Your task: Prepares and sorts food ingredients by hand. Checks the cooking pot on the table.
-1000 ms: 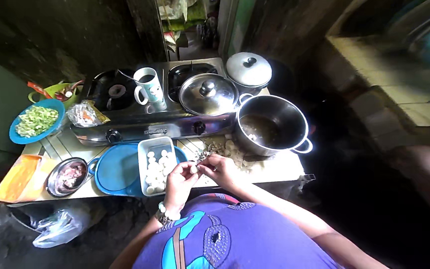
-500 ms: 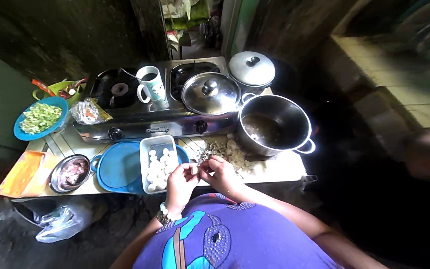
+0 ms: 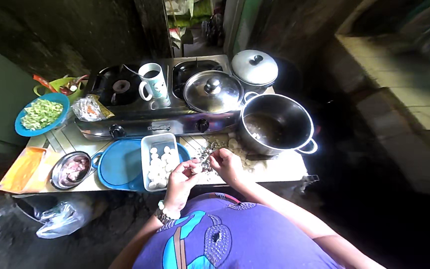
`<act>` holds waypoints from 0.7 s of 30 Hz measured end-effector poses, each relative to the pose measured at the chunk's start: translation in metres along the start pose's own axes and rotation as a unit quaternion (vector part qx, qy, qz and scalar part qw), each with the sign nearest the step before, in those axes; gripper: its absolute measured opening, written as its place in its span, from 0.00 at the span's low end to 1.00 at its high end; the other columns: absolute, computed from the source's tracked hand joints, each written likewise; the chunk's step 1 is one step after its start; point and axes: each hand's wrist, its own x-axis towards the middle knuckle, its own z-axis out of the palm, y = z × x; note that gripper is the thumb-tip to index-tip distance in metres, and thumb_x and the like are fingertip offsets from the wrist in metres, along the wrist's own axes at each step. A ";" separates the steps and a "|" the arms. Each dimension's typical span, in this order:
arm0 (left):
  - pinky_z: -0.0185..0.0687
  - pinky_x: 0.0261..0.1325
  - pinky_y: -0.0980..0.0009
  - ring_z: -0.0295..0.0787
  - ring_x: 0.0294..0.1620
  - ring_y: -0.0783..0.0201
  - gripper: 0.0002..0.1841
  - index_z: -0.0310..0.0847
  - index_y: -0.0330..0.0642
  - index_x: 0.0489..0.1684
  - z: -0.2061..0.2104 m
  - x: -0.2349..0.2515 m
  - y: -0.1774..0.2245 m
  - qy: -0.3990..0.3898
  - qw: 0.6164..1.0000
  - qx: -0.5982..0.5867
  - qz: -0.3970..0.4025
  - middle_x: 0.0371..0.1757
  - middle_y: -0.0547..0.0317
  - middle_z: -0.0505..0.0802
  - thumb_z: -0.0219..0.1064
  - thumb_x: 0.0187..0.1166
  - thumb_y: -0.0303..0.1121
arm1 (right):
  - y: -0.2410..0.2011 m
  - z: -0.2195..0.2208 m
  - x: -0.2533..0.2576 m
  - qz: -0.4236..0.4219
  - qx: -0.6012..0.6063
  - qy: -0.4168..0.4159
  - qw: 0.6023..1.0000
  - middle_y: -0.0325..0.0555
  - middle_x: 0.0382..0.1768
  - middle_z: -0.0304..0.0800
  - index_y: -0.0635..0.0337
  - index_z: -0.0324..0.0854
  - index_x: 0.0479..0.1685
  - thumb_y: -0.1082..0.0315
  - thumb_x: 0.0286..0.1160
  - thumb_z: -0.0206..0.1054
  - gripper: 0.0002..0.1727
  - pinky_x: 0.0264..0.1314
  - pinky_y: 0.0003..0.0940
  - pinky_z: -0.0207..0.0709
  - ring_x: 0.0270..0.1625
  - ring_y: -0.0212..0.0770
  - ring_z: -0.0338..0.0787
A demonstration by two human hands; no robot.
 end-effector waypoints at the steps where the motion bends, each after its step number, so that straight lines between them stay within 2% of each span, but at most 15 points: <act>1: 0.91 0.58 0.65 0.93 0.52 0.62 0.13 0.79 0.33 0.42 -0.001 0.000 -0.002 0.002 1.000 -0.008 0.002 0.60 0.51 0.90 0.69 0.62 0.11 | 0.003 -0.001 0.001 0.006 -0.008 0.006 1.000 0.55 0.33 0.90 0.71 0.89 0.37 0.69 0.74 0.66 0.11 0.40 0.28 0.80 0.33 0.38 0.87; 3: 0.90 0.59 0.64 0.93 0.52 0.62 0.12 0.80 0.36 0.39 -0.004 0.001 -0.004 0.007 1.000 -0.026 0.005 0.57 0.52 0.92 0.69 0.62 0.12 | 0.009 -0.004 0.007 0.032 -0.038 -0.001 0.999 0.57 0.36 0.91 0.72 0.89 0.40 0.70 0.75 0.66 0.11 0.44 0.34 0.82 0.37 0.43 0.90; 6: 0.90 0.59 0.64 0.93 0.52 0.61 0.11 0.79 0.36 0.38 -0.004 0.002 -0.004 0.014 0.999 -0.028 0.007 0.53 0.52 0.92 0.67 0.64 0.11 | 0.015 -0.013 0.015 0.095 -0.067 -0.098 0.988 0.61 0.53 0.91 0.70 0.87 0.56 0.70 0.80 0.63 0.15 0.63 0.42 0.81 0.55 0.52 0.91; 7: 0.91 0.58 0.65 0.93 0.51 0.61 0.11 0.78 0.35 0.38 -0.003 0.002 -0.003 0.019 1.000 -0.020 0.009 0.53 0.52 0.92 0.68 0.65 0.11 | 0.015 -0.013 0.014 0.083 -0.059 -0.108 0.989 0.61 0.55 0.91 0.69 0.88 0.57 0.68 0.80 0.64 0.15 0.64 0.42 0.81 0.56 0.51 0.91; 10: 0.90 0.56 0.67 0.92 0.50 0.65 0.11 0.79 0.33 0.41 0.000 0.004 -0.003 0.030 0.999 0.023 0.015 0.52 0.53 0.92 0.68 0.64 0.12 | 0.005 -0.006 0.004 -0.028 0.012 -0.094 0.995 0.56 0.47 0.94 0.66 0.91 0.50 0.60 0.80 0.68 0.16 0.55 0.35 0.85 0.47 0.43 0.92; 13: 0.92 0.56 0.68 0.93 0.49 0.65 0.12 0.80 0.30 0.42 0.003 0.003 -0.002 0.032 0.998 0.047 0.021 0.51 0.53 0.92 0.70 0.64 0.11 | 0.000 0.003 -0.002 -0.099 0.057 -0.091 0.989 0.53 0.42 0.95 0.65 0.93 0.44 0.61 0.78 0.70 0.14 0.51 0.27 0.84 0.43 0.38 0.93; 21: 0.93 0.51 0.71 0.94 0.44 0.68 0.13 0.82 0.29 0.44 0.009 0.001 -0.002 0.044 0.997 0.061 0.015 0.45 0.55 0.94 0.71 0.63 0.10 | 0.001 0.013 -0.011 -0.141 0.023 -0.024 0.989 0.51 0.33 0.95 0.66 0.93 0.36 0.69 0.74 0.68 0.10 0.45 0.26 0.85 0.36 0.37 0.93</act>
